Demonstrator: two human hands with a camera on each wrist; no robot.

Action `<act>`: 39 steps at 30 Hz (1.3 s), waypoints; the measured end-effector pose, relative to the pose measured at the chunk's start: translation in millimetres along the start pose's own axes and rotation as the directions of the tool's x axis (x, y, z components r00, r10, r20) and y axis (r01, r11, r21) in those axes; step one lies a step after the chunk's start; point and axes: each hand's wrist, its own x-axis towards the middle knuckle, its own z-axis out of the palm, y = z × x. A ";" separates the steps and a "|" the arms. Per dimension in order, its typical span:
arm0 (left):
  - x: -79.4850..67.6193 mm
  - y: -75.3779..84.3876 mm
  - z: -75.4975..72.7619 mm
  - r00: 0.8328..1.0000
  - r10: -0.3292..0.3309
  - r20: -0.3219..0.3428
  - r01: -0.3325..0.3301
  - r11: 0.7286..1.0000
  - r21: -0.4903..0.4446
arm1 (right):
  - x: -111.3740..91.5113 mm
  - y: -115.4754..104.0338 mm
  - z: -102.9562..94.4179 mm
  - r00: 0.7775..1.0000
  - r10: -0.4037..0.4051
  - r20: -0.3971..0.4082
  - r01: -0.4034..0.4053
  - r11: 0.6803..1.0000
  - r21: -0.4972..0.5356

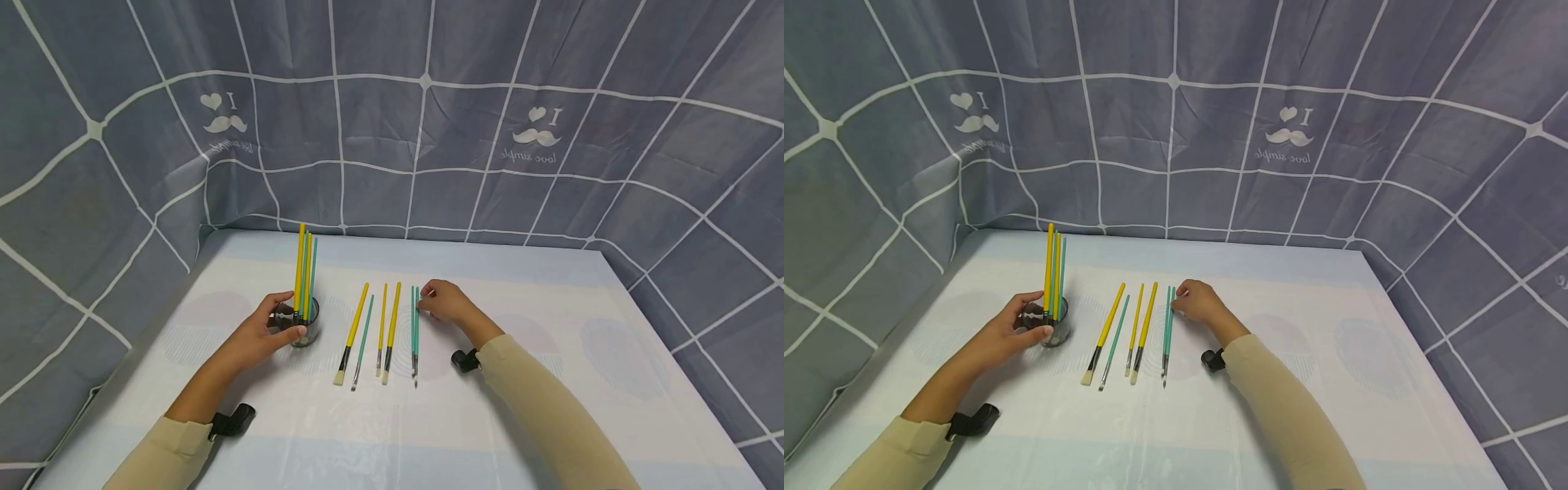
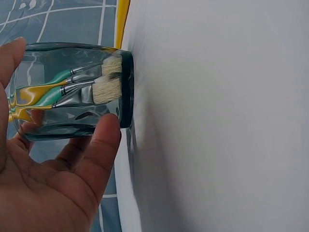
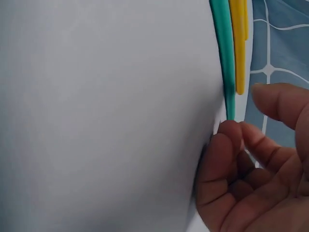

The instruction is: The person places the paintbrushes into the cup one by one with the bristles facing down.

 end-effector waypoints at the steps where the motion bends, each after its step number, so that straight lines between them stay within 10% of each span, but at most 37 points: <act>1: 0.1 0.1 0.1 1.000 0.000 0.000 0.000 1.000 0.003 | 0.3 -0.1 0.6 1.000 0.002 -0.004 -0.002 1.000 -0.012; 39: -0.9 4.4 -0.6 1.000 -0.024 -0.004 0.024 1.000 0.018 | -3.1 -11.3 10.2 0.997 -0.043 -0.059 0.029 0.975 -0.219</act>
